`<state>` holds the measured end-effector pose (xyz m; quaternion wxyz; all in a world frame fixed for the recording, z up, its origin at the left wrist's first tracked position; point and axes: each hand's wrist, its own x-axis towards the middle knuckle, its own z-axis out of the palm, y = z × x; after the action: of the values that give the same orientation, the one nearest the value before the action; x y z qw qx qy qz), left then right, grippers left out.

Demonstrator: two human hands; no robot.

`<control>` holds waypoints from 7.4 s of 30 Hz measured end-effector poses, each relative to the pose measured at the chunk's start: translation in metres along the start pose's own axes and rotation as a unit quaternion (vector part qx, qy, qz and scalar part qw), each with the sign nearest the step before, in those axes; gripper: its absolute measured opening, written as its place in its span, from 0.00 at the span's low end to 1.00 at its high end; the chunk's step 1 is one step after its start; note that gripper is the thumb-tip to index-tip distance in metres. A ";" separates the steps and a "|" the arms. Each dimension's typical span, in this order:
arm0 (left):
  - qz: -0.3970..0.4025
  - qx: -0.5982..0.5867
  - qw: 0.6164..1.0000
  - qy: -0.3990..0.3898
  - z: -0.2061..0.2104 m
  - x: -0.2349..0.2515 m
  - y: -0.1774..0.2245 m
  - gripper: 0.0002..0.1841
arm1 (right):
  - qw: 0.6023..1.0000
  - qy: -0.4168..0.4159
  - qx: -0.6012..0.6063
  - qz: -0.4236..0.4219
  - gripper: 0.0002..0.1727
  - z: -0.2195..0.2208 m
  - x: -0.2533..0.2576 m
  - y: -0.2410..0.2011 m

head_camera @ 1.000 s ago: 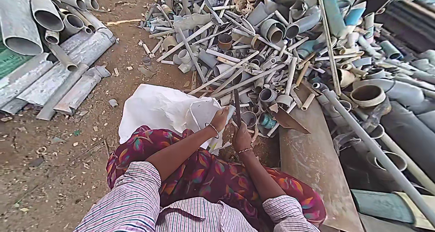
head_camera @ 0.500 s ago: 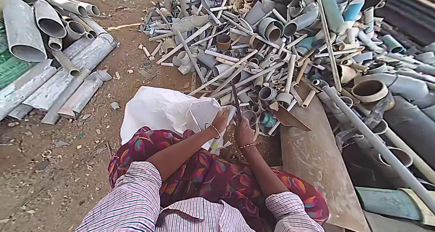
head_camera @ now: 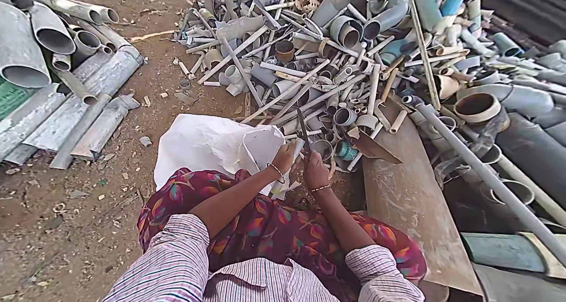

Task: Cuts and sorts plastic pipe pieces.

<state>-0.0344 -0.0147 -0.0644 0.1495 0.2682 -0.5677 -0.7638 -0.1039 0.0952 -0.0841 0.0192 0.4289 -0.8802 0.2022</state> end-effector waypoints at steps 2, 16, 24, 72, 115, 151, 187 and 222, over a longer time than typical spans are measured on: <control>0.008 -0.024 0.999 0.021 -0.007 0.002 0.009 0.27 | 0.999 -0.054 -0.007 0.006 0.21 0.002 -0.005 0.005; -0.006 -0.001 0.998 0.064 -0.010 -0.003 0.014 0.28 | 0.998 -0.071 0.000 0.001 0.21 0.008 -0.003 0.010; 0.001 0.036 0.999 0.013 -0.001 0.000 0.000 0.27 | 1.000 -0.018 0.011 0.005 0.20 0.002 0.002 0.009; 0.028 0.075 0.996 0.031 -0.010 -0.009 0.006 0.28 | 0.984 -0.090 0.155 0.009 0.20 -0.011 -0.012 0.004; 0.026 0.050 0.996 0.067 -0.014 -0.006 0.012 0.27 | 0.984 -0.143 0.105 0.029 0.22 -0.004 -0.011 0.006; 0.040 -0.011 0.999 0.016 -0.012 -0.002 0.007 0.26 | 0.986 -0.068 0.149 -0.023 0.19 -0.007 -0.004 0.011; -0.010 0.050 0.998 -0.046 -0.003 -0.008 -0.016 0.29 | 0.992 -0.062 0.097 0.057 0.19 -0.008 -0.004 -0.006; -0.010 0.048 0.999 -0.021 -0.002 -0.005 -0.014 0.28 | 0.991 -0.072 0.093 0.056 0.18 -0.008 -0.008 -0.002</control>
<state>-0.0279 -0.0094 -0.0774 0.1169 0.2647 -0.6038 -0.7428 -0.0979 0.1030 -0.0779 -0.0954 0.3923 -0.8792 0.2531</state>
